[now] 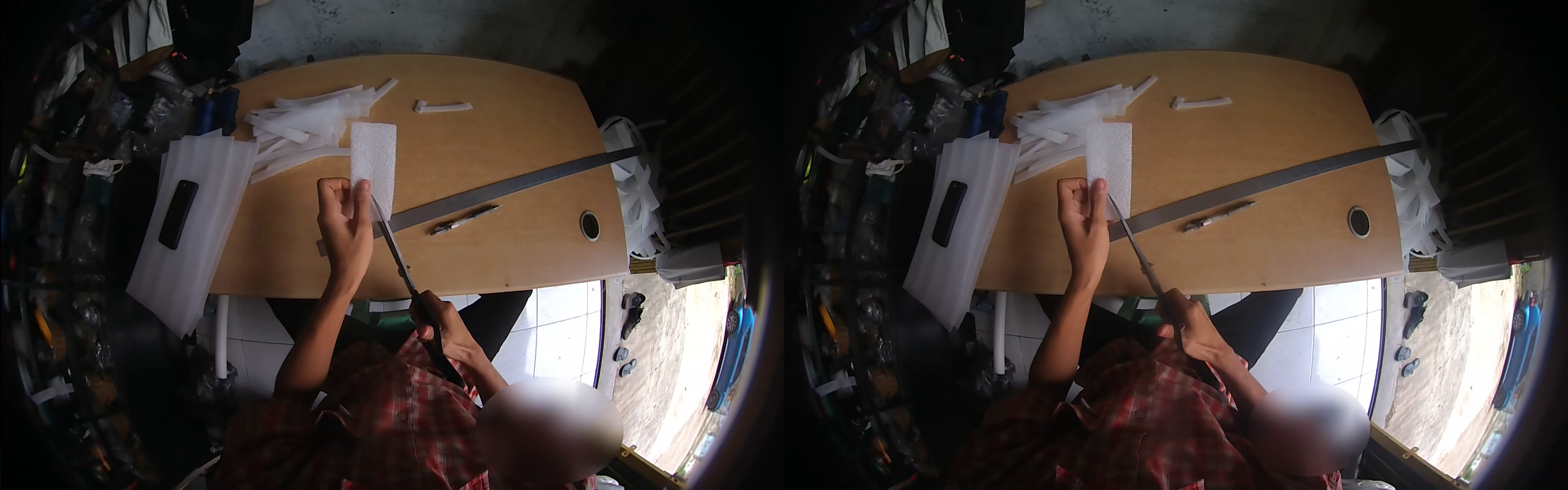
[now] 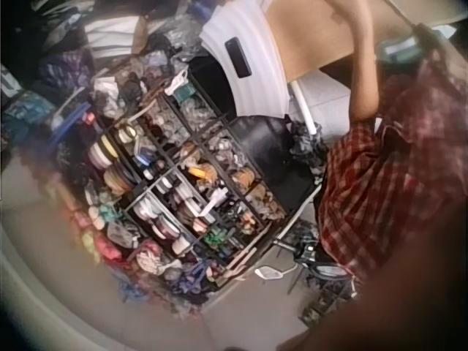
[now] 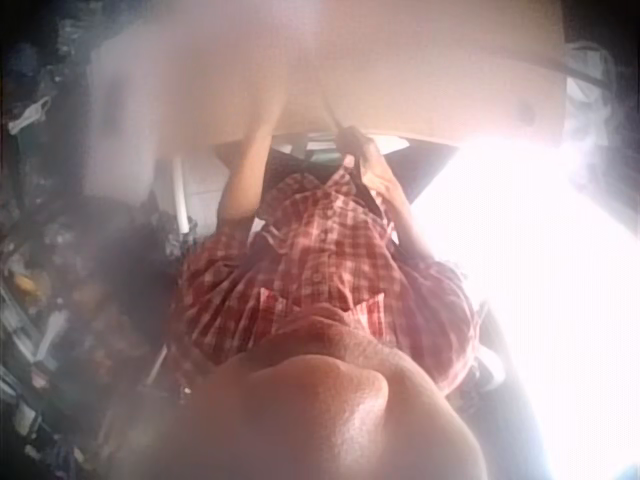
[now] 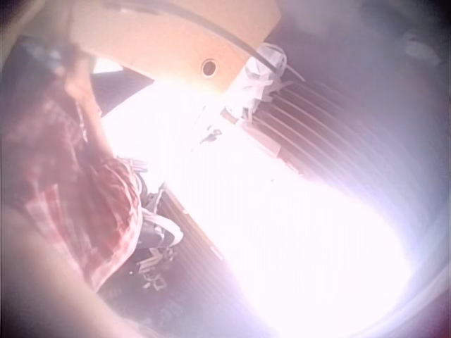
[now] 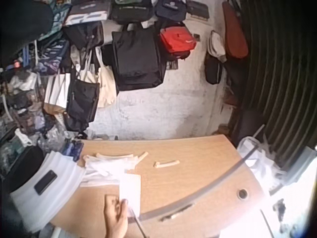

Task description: The person measures and cuts white foam sheets into strips using a metal ruler, a pen, and scissors. They repeatedly mark lines along the ruler and cut the foam, stacking the cut pieces on the table.

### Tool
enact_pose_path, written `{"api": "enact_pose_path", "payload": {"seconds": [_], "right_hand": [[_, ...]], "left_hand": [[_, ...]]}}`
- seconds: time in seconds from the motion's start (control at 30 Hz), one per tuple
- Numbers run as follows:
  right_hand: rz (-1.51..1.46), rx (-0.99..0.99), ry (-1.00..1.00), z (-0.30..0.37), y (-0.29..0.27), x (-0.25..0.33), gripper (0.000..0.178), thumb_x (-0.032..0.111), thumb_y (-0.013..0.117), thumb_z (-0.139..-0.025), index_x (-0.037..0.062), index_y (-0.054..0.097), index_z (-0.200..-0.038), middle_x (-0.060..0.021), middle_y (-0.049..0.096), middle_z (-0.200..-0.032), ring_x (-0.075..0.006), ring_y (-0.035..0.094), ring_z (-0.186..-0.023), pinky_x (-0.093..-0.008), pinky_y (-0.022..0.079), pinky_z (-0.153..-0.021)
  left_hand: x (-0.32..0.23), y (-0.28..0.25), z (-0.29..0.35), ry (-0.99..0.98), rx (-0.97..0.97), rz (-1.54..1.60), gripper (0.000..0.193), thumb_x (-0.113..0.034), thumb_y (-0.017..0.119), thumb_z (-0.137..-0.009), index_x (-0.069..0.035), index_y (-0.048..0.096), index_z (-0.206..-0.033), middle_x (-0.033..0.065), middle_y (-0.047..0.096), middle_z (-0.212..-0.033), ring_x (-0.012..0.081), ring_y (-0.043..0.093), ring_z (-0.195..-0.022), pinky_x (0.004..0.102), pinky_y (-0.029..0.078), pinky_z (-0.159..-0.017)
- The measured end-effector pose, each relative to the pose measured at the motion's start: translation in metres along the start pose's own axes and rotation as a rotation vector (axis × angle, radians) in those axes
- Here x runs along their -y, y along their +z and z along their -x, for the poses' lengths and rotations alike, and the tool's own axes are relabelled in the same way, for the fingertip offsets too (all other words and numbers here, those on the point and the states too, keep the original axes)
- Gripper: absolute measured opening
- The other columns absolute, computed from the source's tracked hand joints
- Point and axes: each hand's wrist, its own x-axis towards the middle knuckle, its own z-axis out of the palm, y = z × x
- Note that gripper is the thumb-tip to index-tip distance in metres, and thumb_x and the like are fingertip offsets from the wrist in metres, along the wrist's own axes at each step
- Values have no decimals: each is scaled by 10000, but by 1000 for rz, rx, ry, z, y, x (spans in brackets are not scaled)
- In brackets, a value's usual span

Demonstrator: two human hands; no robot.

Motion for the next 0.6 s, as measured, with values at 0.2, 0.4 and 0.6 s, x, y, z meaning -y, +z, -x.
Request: {"api": "enact_pose_path", "payload": {"seconds": [0.2,0.4,0.6], "right_hand": [[-38,-60,5,-2,2,-1,904,847,547,-746,-30,504,-960,-79,500,-723,-191,480,-653,-344,414,-617],[-66,-111,3,-13,-4,-3,951,900,510,-692,-14,497,-957,-7,463,-684,-93,452,-595,-260,373,-537],[-51,-132,29,-11,-5,-1,946,900,511,-677,-11,505,-934,9,456,-660,-85,461,-582,-256,371,-520]], "left_hand": [[-15,6,15,-220,14,65,180,-225,405,-1074,-46,413,-1049,70,542,-882,120,488,-819,318,430,-685],[-6,8,18,-207,153,257,97,-143,507,-1023,-68,469,-1072,2,547,-812,63,428,-547,203,366,-499],[-5,7,19,-247,201,285,152,-98,568,-1002,8,471,-1051,89,625,-883,67,509,-487,224,384,-405]]}}
